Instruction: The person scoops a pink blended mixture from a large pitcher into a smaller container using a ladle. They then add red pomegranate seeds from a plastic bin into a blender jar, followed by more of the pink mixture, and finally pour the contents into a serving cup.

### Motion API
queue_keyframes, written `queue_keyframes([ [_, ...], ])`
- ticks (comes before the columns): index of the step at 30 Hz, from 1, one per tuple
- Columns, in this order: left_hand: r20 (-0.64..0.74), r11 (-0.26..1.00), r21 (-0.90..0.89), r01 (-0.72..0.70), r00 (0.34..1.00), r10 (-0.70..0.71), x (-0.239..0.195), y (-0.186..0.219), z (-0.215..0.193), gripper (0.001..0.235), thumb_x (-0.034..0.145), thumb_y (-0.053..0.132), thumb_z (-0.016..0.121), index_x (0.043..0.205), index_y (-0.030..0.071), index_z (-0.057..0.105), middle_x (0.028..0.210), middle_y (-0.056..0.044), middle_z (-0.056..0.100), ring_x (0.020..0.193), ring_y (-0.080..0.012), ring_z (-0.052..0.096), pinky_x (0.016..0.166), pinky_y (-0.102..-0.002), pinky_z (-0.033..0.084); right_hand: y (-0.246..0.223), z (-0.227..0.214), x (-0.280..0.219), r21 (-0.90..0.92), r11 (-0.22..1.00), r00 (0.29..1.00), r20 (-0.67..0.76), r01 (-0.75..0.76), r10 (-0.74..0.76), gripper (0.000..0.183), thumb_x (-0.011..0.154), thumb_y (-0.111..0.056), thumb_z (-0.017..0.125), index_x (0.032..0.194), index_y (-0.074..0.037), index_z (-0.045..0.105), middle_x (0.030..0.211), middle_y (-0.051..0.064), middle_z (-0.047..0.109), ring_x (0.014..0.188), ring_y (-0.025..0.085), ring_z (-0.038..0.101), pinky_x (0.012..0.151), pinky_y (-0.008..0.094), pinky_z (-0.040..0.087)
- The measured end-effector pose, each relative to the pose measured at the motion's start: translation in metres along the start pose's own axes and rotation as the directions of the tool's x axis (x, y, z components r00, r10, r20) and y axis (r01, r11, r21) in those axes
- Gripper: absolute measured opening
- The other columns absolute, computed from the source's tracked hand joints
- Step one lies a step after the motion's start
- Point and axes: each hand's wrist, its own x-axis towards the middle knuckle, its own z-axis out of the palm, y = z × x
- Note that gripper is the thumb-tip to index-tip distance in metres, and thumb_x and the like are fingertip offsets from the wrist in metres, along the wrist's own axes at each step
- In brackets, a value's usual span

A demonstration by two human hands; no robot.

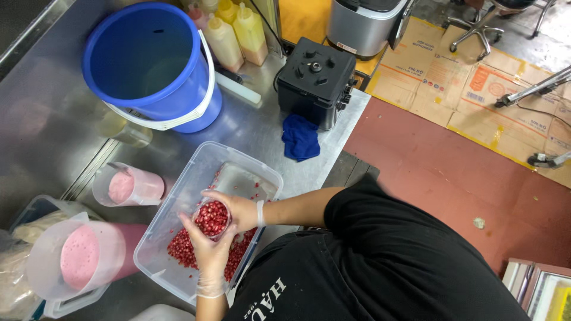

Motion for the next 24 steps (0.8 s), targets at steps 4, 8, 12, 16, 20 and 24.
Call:
queue_keyframes([
  [4,0.141,1.0,0.003,-0.025,0.99,0.024,-0.004,-0.019,-0.018,0.111,0.076,0.021,0.078,0.163,-0.004,0.014,0.168,-0.027,0.023,0.157,-0.0344,0.023,0.125,-0.042,0.02,0.0,0.014,0.002,0.049,0.995,0.995,-0.039,-0.085,0.087,0.086,0.069,-0.027,0.096,0.141,-0.008,0.053,0.134,0.013,0.067,0.127,0.027,0.067,0.112,0.04,0.054],
  [8,0.227,0.954,0.253,-0.16,0.968,0.102,-0.009,-0.016,-0.025,0.1,0.079,0.025,0.074,0.162,0.004,0.021,0.171,-0.028,0.007,0.158,-0.0442,0.002,0.125,-0.05,0.009,-0.003,0.009,0.003,-0.032,0.994,0.994,-0.04,-0.103,0.101,0.085,0.064,-0.029,0.096,0.134,-0.008,0.053,0.128,0.013,0.065,0.121,0.026,0.066,0.106,0.039,0.054],
  [12,0.174,0.934,0.282,-0.22,0.969,0.176,-0.014,-0.003,-0.034,0.1,0.085,0.038,0.072,0.162,0.002,0.02,0.17,-0.03,0.0,0.157,-0.0505,-0.002,0.124,-0.056,0.008,0.007,0.008,0.008,-0.071,0.997,0.998,-0.064,-0.004,-0.001,0.085,0.069,-0.035,0.095,0.136,-0.01,0.05,0.131,0.011,0.066,0.121,0.027,0.068,0.107,0.039,0.054],
  [16,0.067,0.938,0.211,-0.275,0.961,0.267,-0.045,0.014,-0.085,0.104,0.089,0.049,0.067,0.164,-0.001,0.016,0.172,-0.029,0.006,0.16,-0.0496,0.003,0.127,-0.057,0.009,0.017,0.02,0.005,-0.149,0.987,0.993,-0.107,-0.055,0.039,0.086,0.068,-0.033,0.096,0.137,-0.009,0.051,0.127,0.011,0.067,0.118,0.027,0.069,0.106,0.04,0.054],
  [20,0.008,0.9,0.349,-0.263,0.961,0.277,-0.096,0.023,-0.169,0.107,0.082,0.056,0.072,0.161,0.0,0.026,0.169,-0.023,0.026,0.159,-0.0467,0.016,0.127,-0.06,0.012,0.01,0.024,0.023,-0.116,0.993,0.981,-0.192,-0.026,0.003,0.085,0.074,-0.027,0.096,0.14,-0.005,0.047,0.127,0.01,0.062,0.116,0.019,0.064,0.105,0.037,0.054],
  [24,-0.126,0.825,0.563,-0.04,0.983,0.133,-0.149,0.003,-0.26,0.119,0.062,0.055,0.086,0.157,0.003,0.036,0.161,-0.018,0.042,0.156,-0.0449,0.025,0.124,-0.063,0.013,-0.028,0.049,0.056,-0.324,0.916,0.972,0.072,0.236,-0.225,0.093,0.068,-0.02,0.099,0.142,-0.003,0.045,0.131,0.017,0.057,0.123,0.026,0.059,0.108,0.039,0.05],
])
